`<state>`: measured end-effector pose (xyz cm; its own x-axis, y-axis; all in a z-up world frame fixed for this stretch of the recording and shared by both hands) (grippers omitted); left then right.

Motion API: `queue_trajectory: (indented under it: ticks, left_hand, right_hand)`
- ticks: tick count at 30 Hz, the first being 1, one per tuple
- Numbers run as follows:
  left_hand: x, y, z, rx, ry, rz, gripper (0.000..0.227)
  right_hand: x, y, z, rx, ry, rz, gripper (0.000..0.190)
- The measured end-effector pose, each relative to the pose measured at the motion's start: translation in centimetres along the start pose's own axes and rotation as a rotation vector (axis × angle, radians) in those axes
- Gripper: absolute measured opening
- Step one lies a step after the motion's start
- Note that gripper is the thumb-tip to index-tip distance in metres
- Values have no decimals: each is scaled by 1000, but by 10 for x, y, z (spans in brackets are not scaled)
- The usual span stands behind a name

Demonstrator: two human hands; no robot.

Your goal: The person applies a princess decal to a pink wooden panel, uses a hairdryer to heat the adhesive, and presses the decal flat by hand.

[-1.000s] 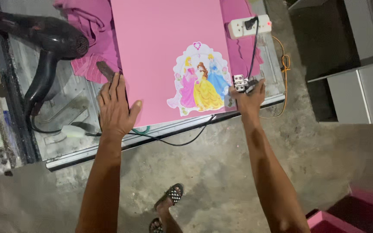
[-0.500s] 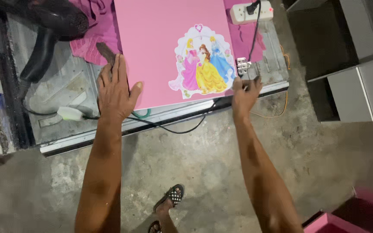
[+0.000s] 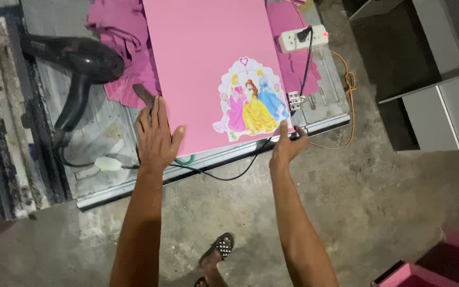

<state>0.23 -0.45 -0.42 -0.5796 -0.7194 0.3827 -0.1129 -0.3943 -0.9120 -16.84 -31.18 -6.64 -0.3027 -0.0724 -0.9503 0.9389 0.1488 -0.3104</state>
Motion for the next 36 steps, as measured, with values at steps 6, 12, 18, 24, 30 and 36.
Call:
queue_trajectory:
  ticks: [6, 12, 18, 24, 30, 36]
  left_hand:
    - [-2, 3, 3, 13, 1, 10, 85]
    - [-1, 0, 6, 7, 2, 35, 87]
    - [-3, 3, 5, -29, -18, -6, 88]
    - [0, -4, 10, -22, -7, -13, 88]
    - [1, -9, 12, -55, -5, 8, 88]
    - [2, -20, 9, -50, -3, 5, 86]
  right_hand:
    - [-18, 4, -29, 2, 131, 70, 73]
    - [-18, 2, -27, -87, 117, 22, 63]
    - [-60, 15, -72, -76, 229, 146, 91]
    - [-55, 17, -93, -180, 236, 5, 114]
    - [-26, 27, -96, -118, 276, -22, 110]
    - [-29, 37, -121, -89, 173, -87, 91]
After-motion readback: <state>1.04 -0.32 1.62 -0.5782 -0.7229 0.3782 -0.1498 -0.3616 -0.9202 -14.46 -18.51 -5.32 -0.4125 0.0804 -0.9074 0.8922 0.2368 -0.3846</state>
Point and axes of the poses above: each hand's wrist, its own z-axis towards the middle knuckle, its own y-axis out of the palm, x = y × z, the point moved 1 cm from there along z, towards the middle knuckle, and after that the axes turned 4 degrees about -x, right-handed, at the moved point
